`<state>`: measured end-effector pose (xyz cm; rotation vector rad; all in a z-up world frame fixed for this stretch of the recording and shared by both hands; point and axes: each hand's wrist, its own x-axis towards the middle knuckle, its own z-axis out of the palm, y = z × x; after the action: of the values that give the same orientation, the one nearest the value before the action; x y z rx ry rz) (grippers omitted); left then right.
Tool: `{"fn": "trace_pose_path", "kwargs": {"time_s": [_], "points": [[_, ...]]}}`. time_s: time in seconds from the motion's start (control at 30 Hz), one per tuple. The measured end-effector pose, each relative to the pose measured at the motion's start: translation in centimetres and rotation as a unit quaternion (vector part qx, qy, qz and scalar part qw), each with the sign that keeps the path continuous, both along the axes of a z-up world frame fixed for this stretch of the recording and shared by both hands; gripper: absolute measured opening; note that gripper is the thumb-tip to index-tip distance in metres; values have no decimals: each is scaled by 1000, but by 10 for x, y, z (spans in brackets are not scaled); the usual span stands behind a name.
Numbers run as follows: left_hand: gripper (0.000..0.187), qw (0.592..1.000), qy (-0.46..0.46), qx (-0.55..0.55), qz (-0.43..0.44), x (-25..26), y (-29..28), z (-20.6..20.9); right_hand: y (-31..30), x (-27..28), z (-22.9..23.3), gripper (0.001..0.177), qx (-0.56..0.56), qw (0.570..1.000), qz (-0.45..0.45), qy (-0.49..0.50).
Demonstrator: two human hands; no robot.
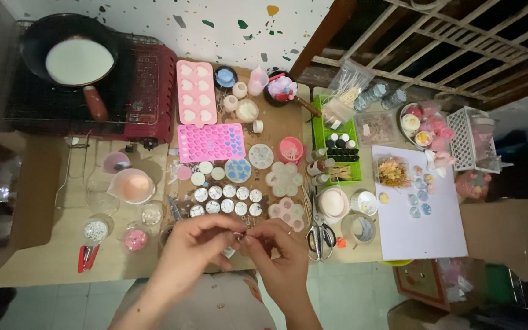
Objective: Trimming and preparing small components for candle making using scissors
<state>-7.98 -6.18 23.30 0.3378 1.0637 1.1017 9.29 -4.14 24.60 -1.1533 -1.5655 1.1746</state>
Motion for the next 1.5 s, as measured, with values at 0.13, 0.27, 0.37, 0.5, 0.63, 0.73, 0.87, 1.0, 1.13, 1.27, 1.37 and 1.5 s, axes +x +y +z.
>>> {"fn": "trace_pose_path", "kwargs": {"time_s": [0.13,0.27,0.37,0.5,0.63,0.73,0.87,1.0,1.13,1.27,1.37,1.5], "points": [[23,994,86,63,-20,-2,0,4,2,-3,3,8,3,1000,-9,-27],[20,995,72,43,-45,-6,5,3,4,-1,-1,13,-53,998,-5,35],[15,997,34,50,-53,-6,4,-10,5,5,-10,22,-77,992,15,100],[15,995,19,68,-77,-6,5,-11,6,10,-15,23,-76,989,24,127],[15,991,20,82,-106,-4,6,-14,4,10,-7,24,-12,997,17,71],[12,986,40,96,-130,-5,8,-10,2,11,0,21,41,999,18,16],[11,983,63,42,-168,-6,15,11,-1,14,11,16,94,994,28,-46],[19,989,18,17,-147,2,14,6,-5,17,5,20,171,975,-15,-138],[18,996,7,-13,-84,15,6,-2,-12,19,-18,25,288,936,-111,-171],[21,999,8,-13,-41,22,6,-4,-9,16,-27,25,336,927,-111,-121],[21,990,110,9,-90,23,12,-3,-6,11,-26,15,362,917,-117,-118],[24,998,47,10,-48,31,15,-16,-5,13,-20,17,370,918,-96,-106]]}}
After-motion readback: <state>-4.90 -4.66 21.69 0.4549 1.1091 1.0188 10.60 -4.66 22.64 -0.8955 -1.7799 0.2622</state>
